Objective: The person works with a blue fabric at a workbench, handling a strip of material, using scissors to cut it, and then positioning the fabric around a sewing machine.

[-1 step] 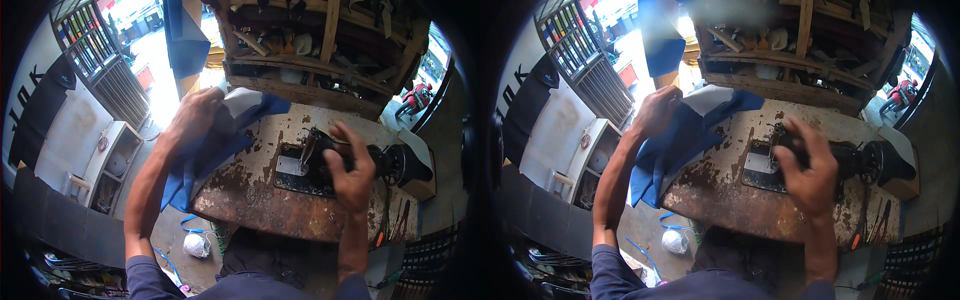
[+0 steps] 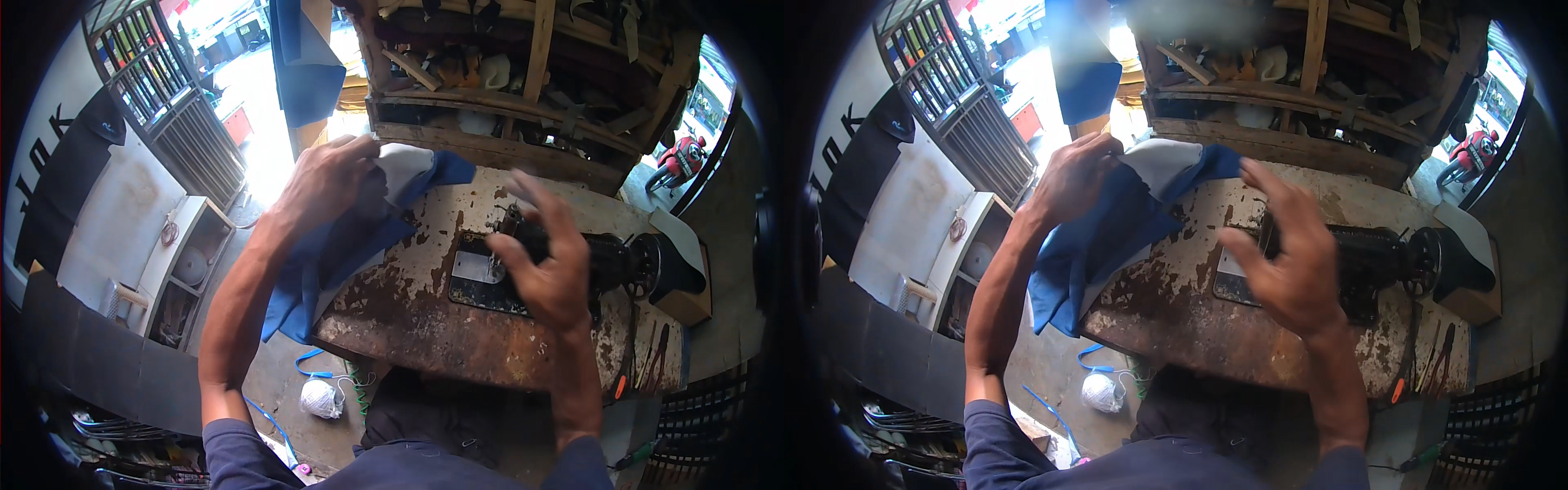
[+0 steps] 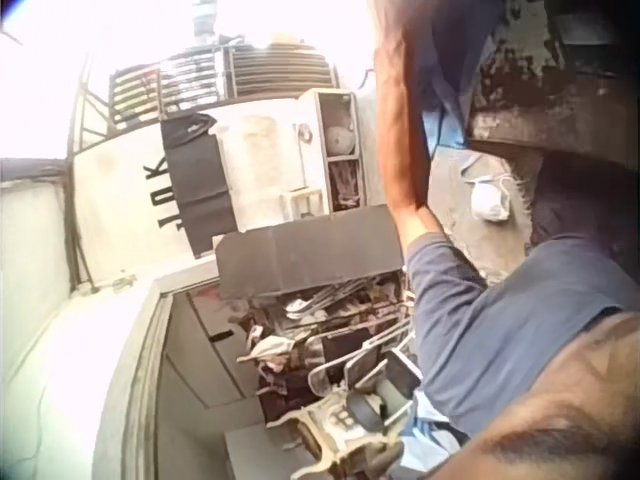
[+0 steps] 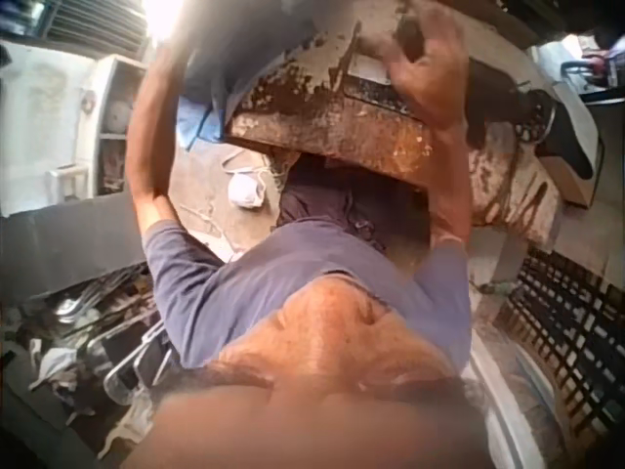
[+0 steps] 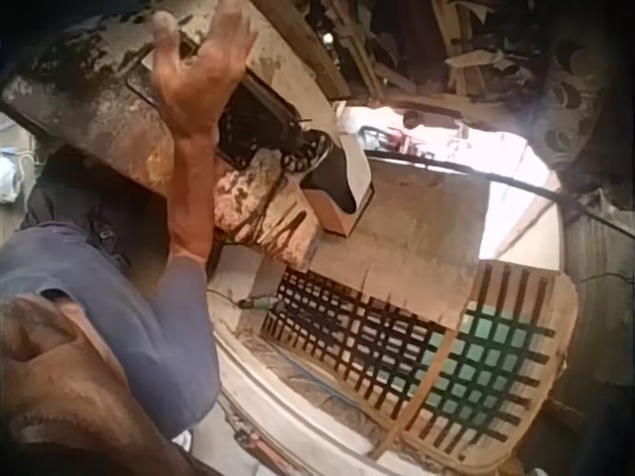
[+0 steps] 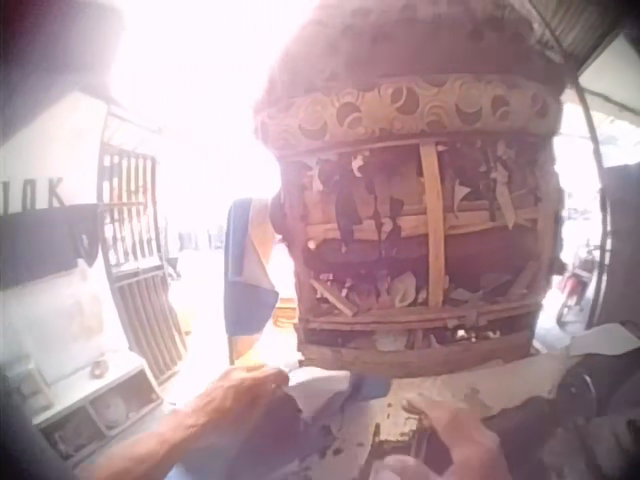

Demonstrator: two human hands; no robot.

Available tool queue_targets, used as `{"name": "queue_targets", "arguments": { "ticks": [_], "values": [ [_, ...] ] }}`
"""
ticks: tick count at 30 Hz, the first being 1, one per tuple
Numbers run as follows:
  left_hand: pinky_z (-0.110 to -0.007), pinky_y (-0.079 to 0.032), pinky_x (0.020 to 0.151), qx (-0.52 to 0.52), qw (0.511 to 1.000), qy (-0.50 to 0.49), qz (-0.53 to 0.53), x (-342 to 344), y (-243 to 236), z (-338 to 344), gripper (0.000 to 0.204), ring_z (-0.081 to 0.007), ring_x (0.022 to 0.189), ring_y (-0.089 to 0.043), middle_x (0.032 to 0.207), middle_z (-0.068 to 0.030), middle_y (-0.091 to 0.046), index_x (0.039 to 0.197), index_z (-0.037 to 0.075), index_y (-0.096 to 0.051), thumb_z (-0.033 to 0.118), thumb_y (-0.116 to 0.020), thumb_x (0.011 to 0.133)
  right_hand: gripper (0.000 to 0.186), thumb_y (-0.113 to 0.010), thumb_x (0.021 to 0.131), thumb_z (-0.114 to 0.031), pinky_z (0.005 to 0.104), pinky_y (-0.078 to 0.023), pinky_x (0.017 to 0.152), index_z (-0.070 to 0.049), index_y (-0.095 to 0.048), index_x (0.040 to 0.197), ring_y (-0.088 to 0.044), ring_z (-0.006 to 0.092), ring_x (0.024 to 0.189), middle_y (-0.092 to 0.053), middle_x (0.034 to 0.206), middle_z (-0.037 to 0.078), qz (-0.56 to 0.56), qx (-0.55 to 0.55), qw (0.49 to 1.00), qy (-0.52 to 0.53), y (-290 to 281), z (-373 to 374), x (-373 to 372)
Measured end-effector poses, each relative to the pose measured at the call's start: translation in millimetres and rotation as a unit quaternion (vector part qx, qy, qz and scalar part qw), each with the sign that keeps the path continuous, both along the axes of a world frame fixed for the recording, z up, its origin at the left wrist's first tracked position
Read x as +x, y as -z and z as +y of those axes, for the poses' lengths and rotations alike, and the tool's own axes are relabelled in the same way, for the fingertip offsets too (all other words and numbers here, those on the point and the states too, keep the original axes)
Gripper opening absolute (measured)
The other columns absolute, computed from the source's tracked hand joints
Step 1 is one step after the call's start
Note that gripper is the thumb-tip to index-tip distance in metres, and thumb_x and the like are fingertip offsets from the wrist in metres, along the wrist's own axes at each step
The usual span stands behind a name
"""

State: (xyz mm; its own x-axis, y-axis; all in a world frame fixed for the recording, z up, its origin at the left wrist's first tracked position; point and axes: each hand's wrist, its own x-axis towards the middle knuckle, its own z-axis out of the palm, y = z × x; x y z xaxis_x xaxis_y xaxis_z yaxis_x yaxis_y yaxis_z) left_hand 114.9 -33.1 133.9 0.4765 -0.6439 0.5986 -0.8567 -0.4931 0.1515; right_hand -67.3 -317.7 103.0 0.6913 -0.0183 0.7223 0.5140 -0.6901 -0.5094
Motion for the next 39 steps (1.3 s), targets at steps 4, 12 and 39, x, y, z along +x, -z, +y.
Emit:
{"name": "queue_targets", "arguments": {
  "ticks": [4,12,39],
  "values": [
    [-0.044,-0.055,0.071,0.066,0.997,0.039,-0.021,-81.9,-59.1,-11.8,0.013,-0.0334,0.079,-0.069,0.096,-0.0139,-0.069,0.101,0.003,-0.066,0.007,-0.068,0.089,0.08,-0.081,0.082,-0.023,0.0473,-0.05,0.103,-0.017,-0.041,0.152,-0.061,0.0375,0.121,-0.064,0.128,0.021,0.005,-0.06,0.997,-0.052,-8.1,71.2,64.2],
    [-0.039,-0.057,0.075,0.179,0.938,-0.296,0.025,-63.0,-125.5,115.6,0.017,-0.0308,0.078,-0.073,0.085,-0.0137,-0.074,0.1,0.007,-0.072,0.015,-0.074,0.085,0.034,-0.048,0.093,-0.007,0.0457,-0.06,0.089,-0.014,-0.076,0.11,-0.075,0.0311,0.092,-0.076,0.099,0.016,0.026,-0.156,0.985,0.063,-79.4,49.7,153.1],
    [-0.027,-0.055,0.086,-0.072,0.94,-0.32,0.098,-187.2,-307.4,395.2,0.054,-0.0131,0.086,-0.069,0.1,-0.0067,-0.071,0.119,0.001,-0.062,0.039,-0.08,0.086,0.036,-0.065,0.091,-0.044,0.0342,-0.053,0.077,-0.014,-0.078,0.104,-0.068,0.0186,0.082,-0.072,0.088,0.008,-0.102,-0.09,0.981,0.135,-345.2,80.5,175.9]
  ]
}}
